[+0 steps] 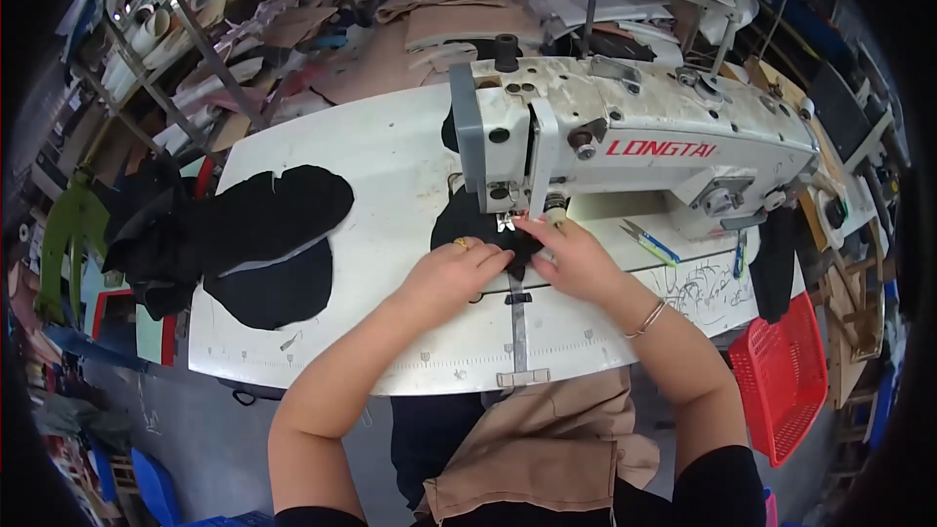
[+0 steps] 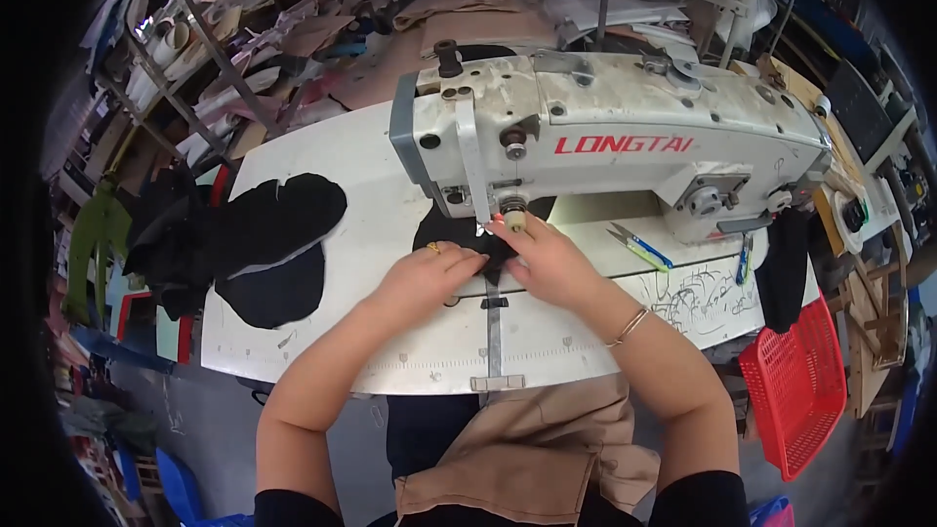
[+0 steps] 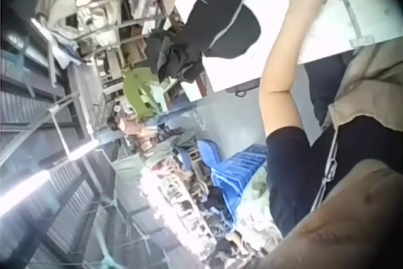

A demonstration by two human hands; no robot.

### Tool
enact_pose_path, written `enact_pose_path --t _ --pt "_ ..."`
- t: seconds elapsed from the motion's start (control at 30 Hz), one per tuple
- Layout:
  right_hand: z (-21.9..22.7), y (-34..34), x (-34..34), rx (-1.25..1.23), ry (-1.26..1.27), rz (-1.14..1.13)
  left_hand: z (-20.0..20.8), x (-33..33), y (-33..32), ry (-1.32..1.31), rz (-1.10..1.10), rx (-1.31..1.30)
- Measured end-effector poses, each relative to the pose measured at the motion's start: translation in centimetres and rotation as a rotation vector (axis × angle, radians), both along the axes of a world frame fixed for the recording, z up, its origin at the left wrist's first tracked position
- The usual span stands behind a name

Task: Stitch together black fabric shoe components using an industrial sewing machine.

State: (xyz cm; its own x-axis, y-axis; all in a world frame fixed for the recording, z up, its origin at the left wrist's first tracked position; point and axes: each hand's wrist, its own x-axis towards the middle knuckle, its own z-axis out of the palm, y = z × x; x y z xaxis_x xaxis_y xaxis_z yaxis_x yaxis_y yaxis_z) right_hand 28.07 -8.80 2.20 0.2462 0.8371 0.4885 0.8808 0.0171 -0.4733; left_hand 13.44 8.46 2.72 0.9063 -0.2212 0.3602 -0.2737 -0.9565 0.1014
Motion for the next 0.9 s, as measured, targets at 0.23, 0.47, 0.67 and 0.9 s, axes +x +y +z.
enact_pose_path --t 0.23,0.47,0.67,0.9 --pt "-0.9 0.6 0.0 0.041 0.004 -0.07 -1.3 0.3 -1.3 -0.147 0.125 0.244" --pt "0.0 -1.9 2.1 -0.182 -0.233 0.041 -2.1 -0.6 2.4 -0.231 0.052 -0.004" --pt "1.8 -1.1 -0.3 -0.094 -0.307 0.187 -2.2 -0.3 -0.3 -0.195 -0.021 0.052" --pt "0.5 -1.0 -0.5 -0.085 -0.336 0.132 -2.3 -0.7 -0.5 -0.18 0.032 -0.257"
